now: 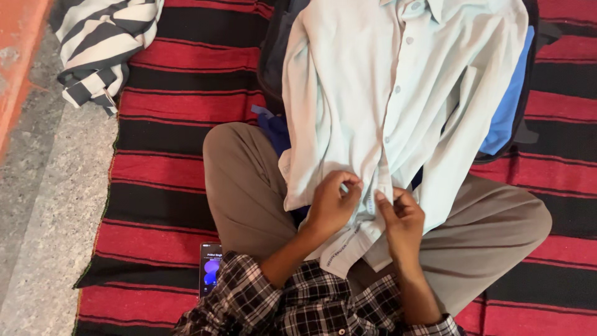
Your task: The person packs clothes into a suitcase, buttoning a white shirt by hand while it rests on their lap.
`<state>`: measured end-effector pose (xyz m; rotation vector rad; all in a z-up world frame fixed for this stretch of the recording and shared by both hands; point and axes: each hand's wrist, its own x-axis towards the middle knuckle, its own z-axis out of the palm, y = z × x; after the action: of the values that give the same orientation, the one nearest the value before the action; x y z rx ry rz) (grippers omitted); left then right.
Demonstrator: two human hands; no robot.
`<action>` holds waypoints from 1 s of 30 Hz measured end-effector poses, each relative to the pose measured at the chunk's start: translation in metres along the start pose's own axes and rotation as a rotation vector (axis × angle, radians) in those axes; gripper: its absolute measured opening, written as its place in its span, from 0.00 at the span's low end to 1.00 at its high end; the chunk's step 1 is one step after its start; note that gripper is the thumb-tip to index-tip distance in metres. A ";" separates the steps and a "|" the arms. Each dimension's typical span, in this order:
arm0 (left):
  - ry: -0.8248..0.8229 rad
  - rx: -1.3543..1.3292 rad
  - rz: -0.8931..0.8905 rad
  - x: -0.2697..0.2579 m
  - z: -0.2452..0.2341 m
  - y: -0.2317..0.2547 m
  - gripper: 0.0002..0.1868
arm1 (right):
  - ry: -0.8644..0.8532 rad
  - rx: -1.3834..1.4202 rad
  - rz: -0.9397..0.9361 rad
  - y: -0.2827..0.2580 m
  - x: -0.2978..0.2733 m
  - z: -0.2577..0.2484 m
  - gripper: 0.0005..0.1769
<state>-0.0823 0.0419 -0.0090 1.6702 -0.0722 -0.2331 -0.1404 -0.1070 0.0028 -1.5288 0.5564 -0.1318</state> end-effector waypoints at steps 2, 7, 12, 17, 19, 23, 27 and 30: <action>0.034 0.064 0.019 -0.002 -0.010 0.023 0.09 | 0.066 -0.067 -0.107 -0.007 -0.002 0.000 0.08; -0.063 0.018 -0.136 0.002 -0.012 0.049 0.10 | 0.120 -0.281 -0.285 -0.028 -0.015 0.008 0.09; -0.096 -0.055 -0.150 0.003 -0.002 0.033 0.11 | 0.071 -0.201 -0.245 -0.022 -0.018 0.012 0.07; -0.164 -0.153 -0.250 0.006 -0.003 0.014 0.11 | 0.037 -0.080 -0.108 -0.001 -0.009 0.003 0.07; -0.181 -0.096 -0.241 0.007 -0.004 0.012 0.10 | 0.022 -0.080 -0.090 0.003 -0.009 0.002 0.07; -0.180 -0.078 -0.198 0.008 -0.003 0.014 0.10 | 0.016 -0.059 -0.125 -0.005 -0.011 0.006 0.09; -0.189 -0.029 -0.225 0.009 -0.002 0.014 0.10 | 0.037 -0.360 -0.426 -0.028 -0.021 0.011 0.11; -0.197 -0.055 -0.192 0.011 -0.002 0.007 0.10 | 0.023 -0.510 -0.586 -0.031 -0.022 0.010 0.12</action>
<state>-0.0708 0.0413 -0.0030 1.5962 -0.0525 -0.5407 -0.1468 -0.0908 0.0377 -2.1610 0.1416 -0.4860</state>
